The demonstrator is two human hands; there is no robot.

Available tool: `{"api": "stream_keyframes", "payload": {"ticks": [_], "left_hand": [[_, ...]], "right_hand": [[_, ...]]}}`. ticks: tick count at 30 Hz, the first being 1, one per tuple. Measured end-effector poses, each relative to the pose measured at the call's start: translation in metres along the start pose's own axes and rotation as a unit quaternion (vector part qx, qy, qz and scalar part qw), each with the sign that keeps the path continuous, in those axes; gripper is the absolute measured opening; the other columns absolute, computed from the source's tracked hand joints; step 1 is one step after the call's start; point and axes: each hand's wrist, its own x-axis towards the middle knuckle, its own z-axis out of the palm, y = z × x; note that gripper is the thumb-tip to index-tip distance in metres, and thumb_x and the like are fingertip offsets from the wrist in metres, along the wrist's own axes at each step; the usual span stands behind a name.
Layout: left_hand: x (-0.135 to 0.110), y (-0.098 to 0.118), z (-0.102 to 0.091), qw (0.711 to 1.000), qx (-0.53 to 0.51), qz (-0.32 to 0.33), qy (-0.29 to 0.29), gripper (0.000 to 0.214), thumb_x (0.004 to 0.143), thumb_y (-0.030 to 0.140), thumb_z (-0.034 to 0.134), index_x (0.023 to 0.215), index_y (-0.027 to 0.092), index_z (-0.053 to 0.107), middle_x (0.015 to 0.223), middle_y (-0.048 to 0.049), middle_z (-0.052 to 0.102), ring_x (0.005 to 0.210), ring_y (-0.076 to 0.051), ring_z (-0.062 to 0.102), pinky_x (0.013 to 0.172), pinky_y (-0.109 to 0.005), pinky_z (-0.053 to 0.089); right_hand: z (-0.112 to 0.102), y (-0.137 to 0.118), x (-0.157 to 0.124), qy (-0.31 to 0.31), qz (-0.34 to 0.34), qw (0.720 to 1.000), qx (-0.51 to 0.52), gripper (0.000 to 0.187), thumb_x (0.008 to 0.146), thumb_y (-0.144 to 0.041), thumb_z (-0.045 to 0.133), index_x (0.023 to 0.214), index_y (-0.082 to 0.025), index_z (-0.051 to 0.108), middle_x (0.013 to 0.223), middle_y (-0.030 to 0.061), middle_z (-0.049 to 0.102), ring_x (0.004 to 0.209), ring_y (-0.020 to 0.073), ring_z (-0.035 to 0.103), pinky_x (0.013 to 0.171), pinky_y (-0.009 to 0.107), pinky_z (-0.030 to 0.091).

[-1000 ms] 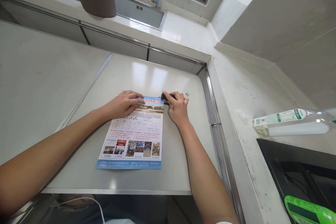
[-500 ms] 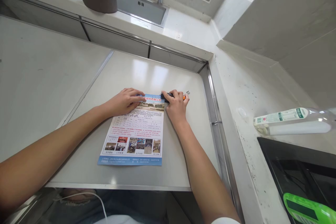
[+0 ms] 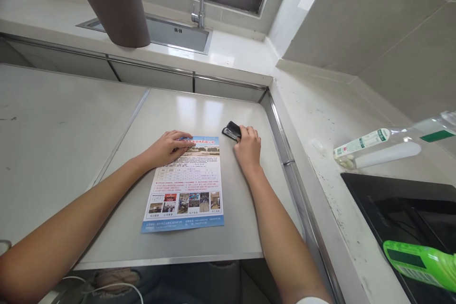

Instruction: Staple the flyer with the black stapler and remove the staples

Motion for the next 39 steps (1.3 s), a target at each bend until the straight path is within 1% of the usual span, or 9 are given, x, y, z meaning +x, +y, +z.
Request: {"api": "stream_keyframes", "payload": {"ticks": [6, 9, 12, 16, 27, 32, 35, 37, 39], "left_hand": [[0.002, 0.001, -0.006, 0.999, -0.045, 0.0, 0.029, 0.035, 0.106, 0.035, 0.051, 0.127, 0.033, 0.078, 0.143, -0.0079, 0.066, 0.129, -0.031, 0.058, 0.112, -0.054, 0.044], [0.003, 0.0, -0.013, 0.984, -0.125, -0.045, 0.116, 0.035, 0.105, 0.038, 0.052, 0.126, 0.028, 0.078, 0.134, -0.0095, 0.069, 0.125, -0.029, 0.06, 0.111, -0.048, 0.045], [0.003, -0.002, -0.02, 0.947, -0.23, -0.144, 0.17, 0.036, 0.102, 0.045, 0.056, 0.113, 0.021, 0.08, 0.103, -0.008, 0.074, 0.1, -0.024, 0.066, 0.091, -0.038, 0.051], [0.001, -0.005, -0.025, 0.908, -0.302, -0.202, 0.209, 0.035, 0.097, 0.046, 0.059, 0.092, 0.018, 0.078, 0.082, -0.0035, 0.067, 0.081, -0.02, 0.058, 0.078, -0.032, 0.046], [0.004, -0.016, -0.019, 0.88, -0.33, -0.255, 0.228, 0.03, 0.092, 0.043, 0.06, 0.085, 0.02, 0.077, 0.072, -0.0007, 0.055, 0.072, -0.018, 0.049, 0.069, -0.031, 0.038], [0.004, -0.015, -0.021, 0.873, -0.327, -0.28, 0.228, 0.03, 0.092, 0.044, 0.059, 0.079, 0.021, 0.073, 0.066, 0.0014, 0.045, 0.068, -0.017, 0.042, 0.066, -0.031, 0.031], [0.004, -0.014, -0.022, 0.868, -0.334, -0.289, 0.225, 0.03, 0.093, 0.044, 0.058, 0.079, 0.021, 0.07, 0.066, 0.0017, 0.042, 0.066, -0.017, 0.039, 0.065, -0.031, 0.028], [0.004, -0.013, -0.023, 0.865, -0.347, -0.284, 0.226, 0.029, 0.094, 0.043, 0.057, 0.078, 0.021, 0.067, 0.066, 0.0017, 0.041, 0.066, -0.017, 0.038, 0.064, -0.031, 0.027], [0.005, -0.013, -0.023, 0.862, -0.358, -0.278, 0.227, 0.029, 0.094, 0.042, 0.056, 0.076, 0.021, 0.063, 0.066, 0.0016, 0.041, 0.066, -0.017, 0.038, 0.064, -0.031, 0.027]], "right_hand": [[-0.028, -0.037, -0.01, 0.061, 0.081, 0.991, 0.093, 0.035, 0.083, -0.014, 0.061, 0.117, -0.018, 0.071, 0.113, 0.0145, 0.069, 0.102, 0.0327, 0.063, 0.091, 0.047, 0.053], [-0.038, -0.078, -0.037, -0.002, 0.073, 0.978, 0.198, 0.028, 0.08, -0.016, 0.068, 0.108, -0.021, 0.071, 0.107, 0.0094, 0.073, 0.095, 0.0293, 0.067, 0.089, 0.044, 0.054], [-0.034, -0.117, -0.071, -0.066, 0.032, 0.963, 0.26, 0.032, 0.079, -0.01, 0.066, 0.108, -0.023, 0.07, 0.106, 0.0066, 0.073, 0.098, 0.0276, 0.067, 0.09, 0.042, 0.055], [-0.022, -0.136, -0.098, -0.089, 0.022, 0.958, 0.272, 0.035, 0.078, -0.007, 0.062, 0.109, -0.024, 0.069, 0.108, 0.007, 0.071, 0.102, 0.0275, 0.066, 0.091, 0.042, 0.055], [-0.05, -0.016, -0.098, -0.017, 0.084, 0.982, 0.167, 0.032, 0.083, -0.022, 0.065, 0.114, -0.023, 0.071, 0.114, 0.0087, 0.072, 0.105, 0.0304, 0.068, 0.096, 0.048, 0.054], [-0.063, 0.008, -0.095, -0.079, 0.101, 0.977, 0.172, 0.036, 0.081, -0.03, 0.07, 0.117, -0.025, 0.072, 0.117, 0.0082, 0.074, 0.103, 0.0295, 0.069, 0.088, 0.045, 0.057], [-0.086, 0.019, -0.075, -0.13, 0.105, 0.971, 0.173, 0.056, 0.072, -0.042, 0.085, 0.123, -0.024, 0.072, 0.123, 0.0108, 0.074, 0.109, 0.0317, 0.07, 0.086, 0.044, 0.058], [-0.1, 0.026, -0.052, -0.069, 0.12, 0.973, 0.183, 0.058, 0.075, -0.052, 0.085, 0.124, -0.024, 0.072, 0.122, 0.0107, 0.074, 0.109, 0.0302, 0.07, 0.083, 0.041, 0.057], [-0.101, 0.031, -0.024, 0.059, 0.132, 0.969, 0.202, 0.04, 0.088, -0.053, 0.073, 0.113, -0.023, 0.074, 0.103, 0.0075, 0.076, 0.096, 0.0247, 0.071, 0.081, 0.037, 0.056]]}}
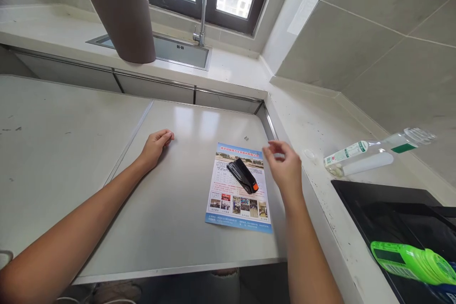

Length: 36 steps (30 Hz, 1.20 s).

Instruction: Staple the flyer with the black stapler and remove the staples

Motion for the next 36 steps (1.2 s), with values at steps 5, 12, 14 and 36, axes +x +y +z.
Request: {"api": "stream_keyframes", "payload": {"ticks": [5, 12, 14, 36], "left_hand": [[0.001, -0.003, -0.001, 1.0, 0.001, -0.002, -0.007, 0.029, 0.095, 0.042, 0.056, 0.075, 0.021, 0.061, 0.067, 0.0018, 0.041, 0.064, -0.016, 0.038, 0.063, -0.031, 0.027], [0.002, -0.008, 0.0, 1.0, -0.007, 0.002, -0.004, 0.03, 0.094, 0.041, 0.056, 0.07, 0.022, 0.054, 0.065, 0.0018, 0.038, 0.063, -0.017, 0.036, 0.062, -0.032, 0.027], [0.002, -0.007, 0.001, 1.0, -0.008, 0.003, 0.001, 0.03, 0.093, 0.04, 0.055, 0.07, 0.022, 0.052, 0.065, 0.0016, 0.039, 0.063, -0.017, 0.036, 0.063, -0.032, 0.028], [0.003, -0.008, 0.002, 0.999, -0.052, 0.006, 0.009, 0.029, 0.09, 0.033, 0.05, 0.066, 0.024, 0.037, 0.067, 0.001, 0.032, 0.065, -0.018, 0.034, 0.063, -0.033, 0.032]], "right_hand": [[0.058, 0.021, 0.052, 0.076, 0.024, 0.996, 0.036, 0.033, 0.091, -0.049, 0.06, 0.076, -0.02, 0.065, 0.064, 0.0015, 0.064, 0.061, 0.0178, 0.061, 0.064, 0.031, 0.049], [0.095, 0.064, 0.051, 0.09, -0.017, 0.994, -0.06, 0.026, 0.085, -0.042, 0.056, 0.068, -0.022, 0.06, 0.061, 0.0012, 0.06, 0.059, 0.0178, 0.051, 0.065, 0.033, 0.041], [0.095, 0.069, 0.051, 0.097, -0.032, 0.991, -0.092, 0.025, 0.086, -0.039, 0.055, 0.067, -0.023, 0.057, 0.06, 0.0014, 0.058, 0.06, 0.0187, 0.051, 0.067, 0.034, 0.04], [0.103, 0.069, 0.05, 0.008, -0.142, 0.975, -0.169, 0.021, 0.094, -0.031, 0.056, 0.08, -0.021, 0.068, 0.086, 0.0098, 0.07, 0.088, 0.0264, 0.062, 0.085, 0.039, 0.047]]}}
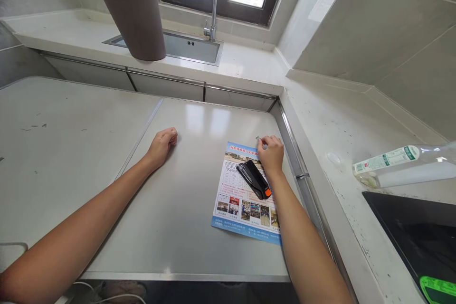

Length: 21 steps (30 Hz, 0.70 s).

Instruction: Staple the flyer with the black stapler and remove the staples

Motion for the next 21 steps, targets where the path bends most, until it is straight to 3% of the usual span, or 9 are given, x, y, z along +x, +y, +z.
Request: {"api": "stream_keyframes", "payload": {"ticks": [7, 11, 15, 18, 21], "left_hand": [[0.0, 0.002, 0.001, 1.0, 0.016, -0.005, 0.007, 0.029, 0.087, 0.036, 0.05, 0.066, 0.024, 0.035, 0.067, 0.0006, 0.032, 0.065, -0.018, 0.034, 0.063, -0.033, 0.034], [-0.001, 0.003, 0.001, 1.0, 0.009, -0.002, 0.004, 0.029, 0.088, 0.035, 0.05, 0.067, 0.024, 0.035, 0.067, 0.0008, 0.032, 0.066, -0.018, 0.034, 0.063, -0.033, 0.033], [-0.003, 0.005, 0.0, 1.0, -0.018, -0.009, 0.001, 0.032, 0.089, 0.033, 0.052, 0.065, 0.023, 0.033, 0.068, 0.0013, 0.028, 0.064, -0.016, 0.03, 0.061, -0.033, 0.029], [-0.002, 0.006, -0.002, 0.999, -0.05, -0.02, -0.006, 0.038, 0.087, 0.034, 0.054, 0.063, 0.023, 0.026, 0.066, 0.0015, 0.023, 0.061, -0.016, 0.027, 0.059, -0.034, 0.028], [0.001, 0.006, -0.007, 0.997, -0.07, -0.025, -0.012, 0.042, 0.084, 0.036, 0.053, 0.063, 0.023, 0.019, 0.064, 0.0017, 0.018, 0.058, -0.016, 0.027, 0.059, -0.035, 0.031]], "right_hand": [[-0.008, 0.002, -0.001, -0.062, -0.028, 0.997, -0.021, 0.024, 0.096, -0.034, 0.056, 0.089, -0.021, 0.074, 0.097, 0.0113, 0.073, 0.1, 0.0283, 0.063, 0.092, 0.042, 0.046], [-0.009, 0.001, -0.007, -0.102, -0.062, 0.991, -0.054, 0.035, 0.097, -0.048, 0.059, 0.115, -0.024, 0.076, 0.127, 0.0131, 0.069, 0.122, 0.0332, 0.058, 0.102, 0.048, 0.046], [-0.002, -0.001, -0.013, -0.163, -0.047, 0.983, -0.074, 0.063, 0.102, -0.057, 0.049, 0.154, -0.02, 0.052, 0.162, 0.0179, 0.047, 0.15, 0.0372, 0.041, 0.12, 0.062, 0.035], [0.004, 0.0, -0.015, -0.223, -0.031, 0.971, -0.079, 0.072, 0.107, -0.059, 0.035, 0.165, -0.017, 0.036, 0.173, 0.0178, 0.033, 0.161, 0.0351, 0.027, 0.128, 0.068, 0.019], [0.007, 0.002, -0.016, -0.247, -0.033, 0.965, -0.078, 0.074, 0.108, -0.06, 0.029, 0.167, -0.015, 0.03, 0.174, 0.0181, 0.03, 0.163, 0.0328, 0.025, 0.13, 0.068, 0.014]]}}
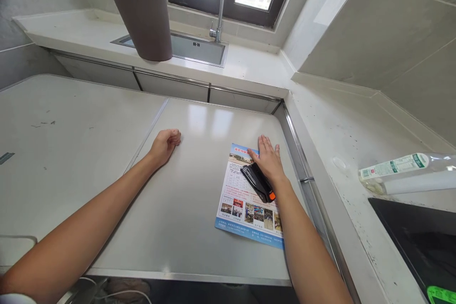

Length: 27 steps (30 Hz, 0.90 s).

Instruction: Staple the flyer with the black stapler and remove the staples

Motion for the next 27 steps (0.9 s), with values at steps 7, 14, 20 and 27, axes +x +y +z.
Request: {"api": "stream_keyframes", "payload": {"ticks": [7, 14, 20, 27], "left_hand": [[0.008, 0.009, -0.021, 0.993, -0.118, 0.013, 0.016, 0.046, 0.091, 0.039, 0.048, 0.06, 0.024, 0.018, 0.059, 0.0024, 0.017, 0.052, -0.015, 0.028, 0.056, -0.037, 0.033], [0.011, 0.015, -0.036, 0.986, -0.159, 0.023, 0.048, 0.051, 0.096, 0.047, 0.046, 0.059, 0.024, 0.017, 0.058, 0.0029, 0.016, 0.051, -0.014, 0.023, 0.051, -0.035, 0.029], [0.008, 0.024, -0.038, 0.98, -0.174, 0.058, 0.078, 0.053, 0.097, 0.05, 0.046, 0.06, 0.024, 0.018, 0.057, 0.0025, 0.017, 0.052, -0.014, 0.024, 0.05, -0.032, 0.034], [0.014, 0.02, -0.046, 0.937, -0.339, 0.039, 0.072, 0.052, 0.089, 0.037, 0.058, 0.059, 0.021, 0.019, 0.058, 0.0043, 0.016, 0.051, -0.01, 0.024, 0.048, -0.025, 0.029]], "right_hand": [[0.009, -0.037, 0.005, -0.003, -0.042, 0.999, -0.009, 0.072, 0.109, -0.058, 0.031, 0.167, -0.016, 0.031, 0.174, 0.0196, 0.028, 0.163, 0.0339, 0.025, 0.127, 0.073, 0.014], [0.033, -0.176, 0.031, -0.053, -0.1, 0.992, 0.053, 0.075, 0.109, -0.059, 0.032, 0.169, -0.014, 0.025, 0.177, 0.0179, 0.016, 0.166, 0.0324, 0.014, 0.128, 0.072, 0.002], [0.052, -0.267, 0.066, -0.054, -0.121, 0.985, 0.111, 0.08, 0.109, -0.062, 0.024, 0.169, -0.008, 0.023, 0.178, 0.019, 0.012, 0.166, 0.0323, 0.01, 0.127, 0.072, -0.006], [0.035, -0.276, 0.071, 0.027, -0.093, 0.981, 0.165, 0.058, 0.108, -0.039, 0.028, 0.16, -0.017, 0.043, 0.168, 0.0143, 0.042, 0.157, 0.0258, 0.033, 0.129, 0.053, 0.021]]}}
